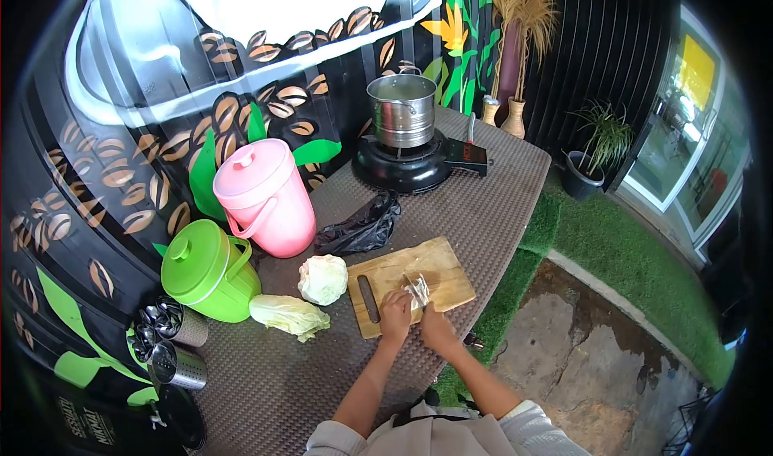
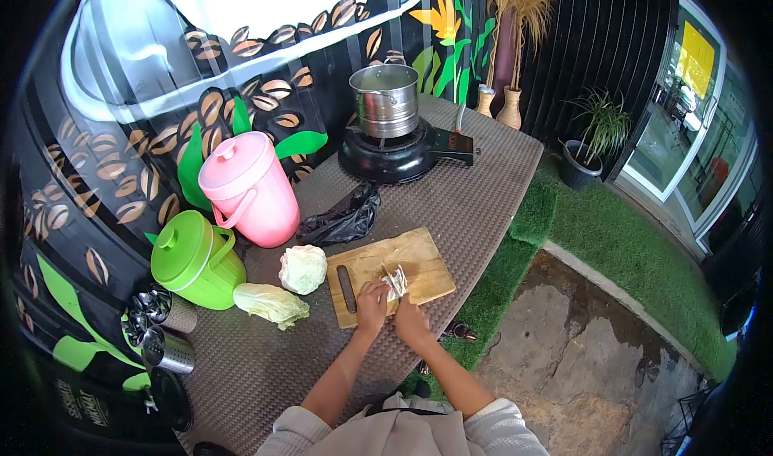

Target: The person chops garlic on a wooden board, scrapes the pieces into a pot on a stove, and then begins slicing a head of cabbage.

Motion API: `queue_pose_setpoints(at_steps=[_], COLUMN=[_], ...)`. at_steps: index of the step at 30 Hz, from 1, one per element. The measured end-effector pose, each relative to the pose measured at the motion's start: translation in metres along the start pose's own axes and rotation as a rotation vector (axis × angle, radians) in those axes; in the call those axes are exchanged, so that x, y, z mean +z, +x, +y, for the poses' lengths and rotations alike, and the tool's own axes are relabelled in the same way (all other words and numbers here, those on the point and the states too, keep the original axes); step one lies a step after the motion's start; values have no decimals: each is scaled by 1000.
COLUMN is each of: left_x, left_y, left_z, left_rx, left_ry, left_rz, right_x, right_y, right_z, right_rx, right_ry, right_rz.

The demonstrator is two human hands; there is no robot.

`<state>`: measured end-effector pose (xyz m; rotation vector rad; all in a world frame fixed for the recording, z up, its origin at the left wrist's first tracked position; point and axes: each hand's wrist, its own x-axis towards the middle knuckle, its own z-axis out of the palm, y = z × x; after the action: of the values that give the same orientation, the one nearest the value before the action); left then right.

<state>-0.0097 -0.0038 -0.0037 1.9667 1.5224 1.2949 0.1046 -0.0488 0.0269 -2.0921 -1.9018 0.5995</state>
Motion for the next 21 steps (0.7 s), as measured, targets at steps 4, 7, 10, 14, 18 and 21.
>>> queue_pose_setpoints(at_steps=[4,7,10,14,18,21], left_x=[-2,-1,-1,0,0,0], left_y=[0,0,0,-1,0,1], left_z=[1,2,-2,-1,-1,0], left_rx=[43,20,12,4,49,60], left_ry=[3,-9,-10,-22,2,-17], left_rz=[21,9,2,10,32,51], right_x=[7,5,-6,-6,7,1], right_y=[-4,18,24,-5,-7,2], right_z=[-9,-8,-6,-2,-11,-11], right_rx=[103,65,-31,2,107,88], right_ry=[44,104,21,62,94,92], right_rz=[-41,5,-74,-93,-84,-48])
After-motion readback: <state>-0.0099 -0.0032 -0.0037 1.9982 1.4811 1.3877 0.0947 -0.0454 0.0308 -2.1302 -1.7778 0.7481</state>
